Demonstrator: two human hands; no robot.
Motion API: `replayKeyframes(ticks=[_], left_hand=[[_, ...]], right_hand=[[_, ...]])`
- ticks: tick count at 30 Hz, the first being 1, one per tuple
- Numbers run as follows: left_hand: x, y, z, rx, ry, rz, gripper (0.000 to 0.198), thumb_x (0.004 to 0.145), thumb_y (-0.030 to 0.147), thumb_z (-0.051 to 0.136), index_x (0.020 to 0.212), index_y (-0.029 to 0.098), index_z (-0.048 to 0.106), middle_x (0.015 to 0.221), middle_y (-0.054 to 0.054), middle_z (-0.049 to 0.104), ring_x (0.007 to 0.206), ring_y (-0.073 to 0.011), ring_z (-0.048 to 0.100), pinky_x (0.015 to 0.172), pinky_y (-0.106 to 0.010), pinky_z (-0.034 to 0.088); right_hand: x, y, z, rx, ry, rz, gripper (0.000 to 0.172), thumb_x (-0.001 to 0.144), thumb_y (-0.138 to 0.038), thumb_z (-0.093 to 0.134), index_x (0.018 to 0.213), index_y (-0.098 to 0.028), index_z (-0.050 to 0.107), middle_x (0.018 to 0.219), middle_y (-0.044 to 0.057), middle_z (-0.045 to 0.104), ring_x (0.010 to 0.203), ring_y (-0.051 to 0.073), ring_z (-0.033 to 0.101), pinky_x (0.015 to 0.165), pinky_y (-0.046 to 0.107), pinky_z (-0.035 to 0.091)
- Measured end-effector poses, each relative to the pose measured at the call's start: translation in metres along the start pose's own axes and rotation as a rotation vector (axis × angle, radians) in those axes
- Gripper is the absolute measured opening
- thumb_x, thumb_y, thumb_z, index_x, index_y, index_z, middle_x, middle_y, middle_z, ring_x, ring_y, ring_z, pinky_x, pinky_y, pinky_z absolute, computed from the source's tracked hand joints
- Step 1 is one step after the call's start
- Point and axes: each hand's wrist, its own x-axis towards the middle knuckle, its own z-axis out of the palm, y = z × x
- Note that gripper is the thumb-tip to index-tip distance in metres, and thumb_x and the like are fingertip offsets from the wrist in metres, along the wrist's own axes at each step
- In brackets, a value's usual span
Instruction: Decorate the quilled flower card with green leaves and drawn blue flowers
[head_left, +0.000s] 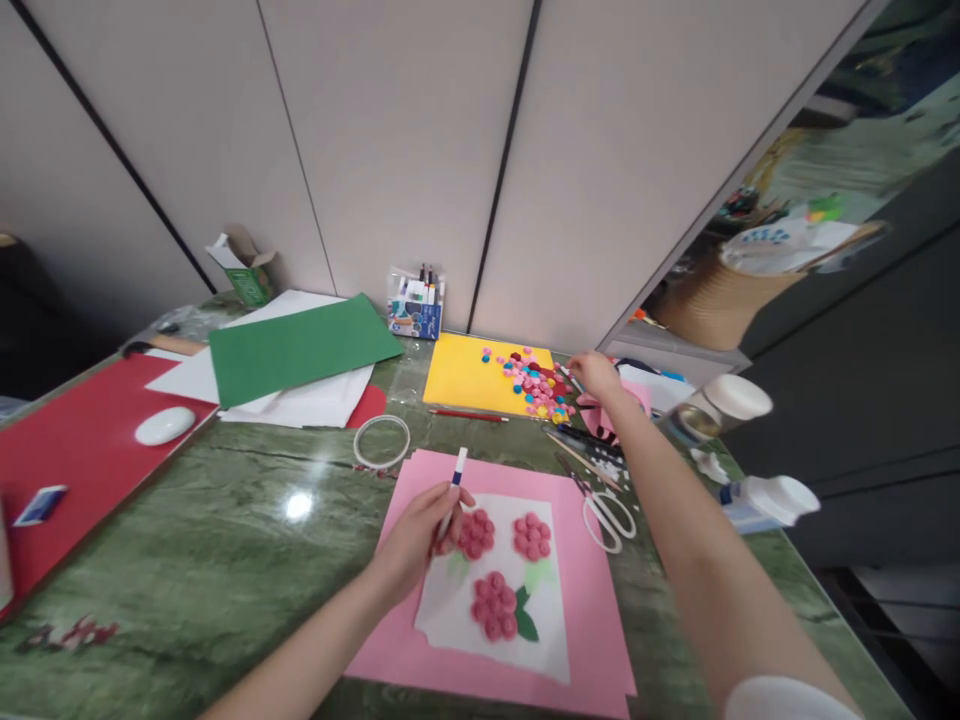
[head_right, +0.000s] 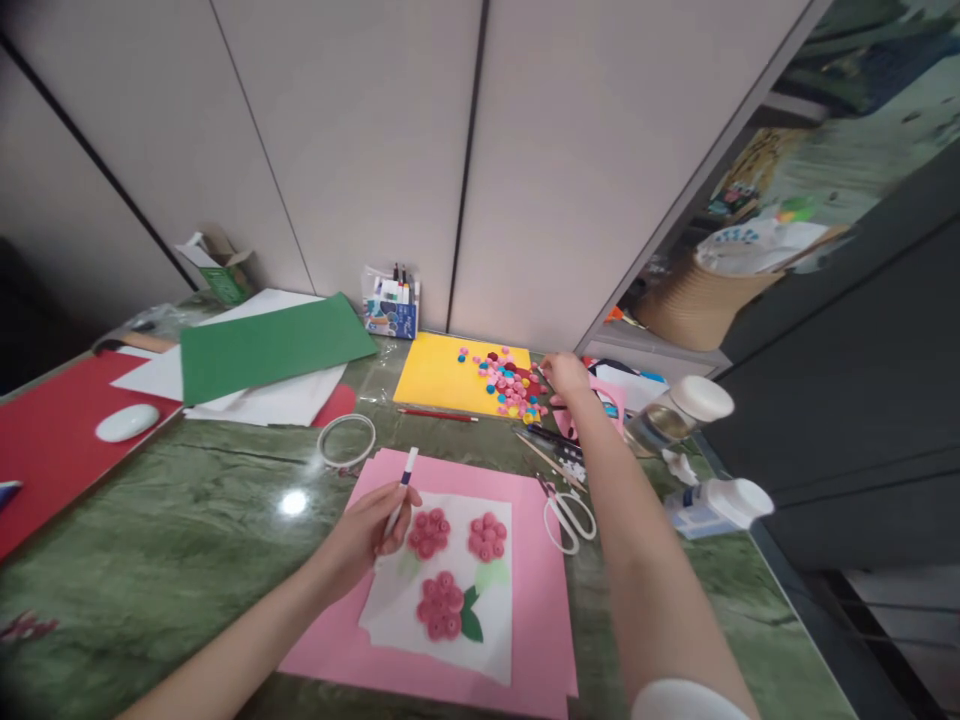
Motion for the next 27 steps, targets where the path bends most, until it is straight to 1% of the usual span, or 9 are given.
replayKeyframes(ticks=[3,6,10,14,18,21,24,27], left_hand=[[0.002,-0.003,0.0,-0.01,-0.013,-0.024,0.031,0.082,0.045,0.051,0.08,0.015,0.057,0.05,0.004,0.042,0.04,-0.0046,0.032,0.042,-0.021,0.015],[0.004,-0.004,-0.001,-0.034,-0.016,-0.046,0.031,0.081,0.045,0.052,0.079,0.015,0.057,0.049,0.004,0.042,0.04,-0.0048,0.031,0.042,-0.022,0.014],[0.009,-0.005,-0.004,-0.045,0.006,-0.067,0.03,0.082,0.044,0.052,0.08,0.015,0.058,0.049,0.004,0.042,0.039,-0.0048,0.031,0.041,-0.022,0.013],[0.012,-0.005,-0.007,-0.041,0.017,-0.075,0.03,0.082,0.044,0.05,0.079,0.015,0.057,0.048,0.004,0.043,0.038,-0.0048,0.031,0.041,-0.022,0.013],[0.012,-0.005,-0.004,-0.049,0.023,-0.09,0.033,0.08,0.046,0.052,0.078,0.014,0.057,0.047,0.004,0.042,0.039,-0.0049,0.031,0.041,-0.021,0.014],[0.011,-0.004,-0.001,-0.038,0.021,-0.093,0.034,0.079,0.047,0.053,0.078,0.012,0.057,0.047,0.005,0.041,0.04,-0.005,0.032,0.041,-0.021,0.014],[0.01,-0.002,0.001,-0.03,0.026,-0.101,0.033,0.079,0.045,0.054,0.078,0.012,0.056,0.047,0.005,0.04,0.04,-0.005,0.031,0.041,-0.021,0.015],[0.008,-0.002,0.002,-0.024,0.017,-0.107,0.031,0.08,0.044,0.052,0.08,0.012,0.056,0.047,0.005,0.041,0.04,-0.0052,0.031,0.042,-0.021,0.015]], right_hand=[[0.02,-0.004,0.018,-0.101,-0.055,-0.066,0.021,0.081,-0.019,0.051,0.093,-0.014,0.068,0.101,0.014,0.062,0.097,0.02,0.05,0.082,0.029,0.033],[0.031,-0.004,0.03,-0.178,-0.078,-0.119,0.021,0.083,-0.017,0.049,0.092,-0.015,0.068,0.105,0.015,0.06,0.103,0.023,0.045,0.086,0.034,0.028],[0.038,0.002,0.038,-0.228,-0.089,-0.175,0.022,0.084,-0.016,0.046,0.086,-0.014,0.067,0.103,0.015,0.059,0.103,0.023,0.042,0.086,0.036,0.025],[0.038,0.012,0.041,-0.231,-0.073,-0.181,0.021,0.085,-0.02,0.046,0.088,-0.015,0.066,0.102,0.015,0.059,0.102,0.024,0.042,0.082,0.036,0.026],[0.035,0.019,0.039,-0.191,-0.033,-0.16,0.022,0.085,-0.025,0.045,0.091,-0.016,0.065,0.103,0.014,0.06,0.1,0.024,0.045,0.08,0.034,0.028],[0.03,0.023,0.034,-0.137,-0.007,-0.13,0.022,0.084,-0.027,0.046,0.088,-0.016,0.064,0.1,0.013,0.063,0.096,0.023,0.049,0.079,0.033,0.031],[0.019,0.027,0.025,-0.06,0.003,-0.083,0.018,0.079,-0.025,0.049,0.083,-0.016,0.064,0.089,0.009,0.067,0.086,0.021,0.055,0.073,0.029,0.035],[-0.001,0.031,0.011,0.03,-0.001,-0.03,0.016,0.076,-0.024,0.05,0.081,-0.017,0.064,0.079,0.005,0.069,0.071,0.017,0.059,0.065,0.025,0.038]])
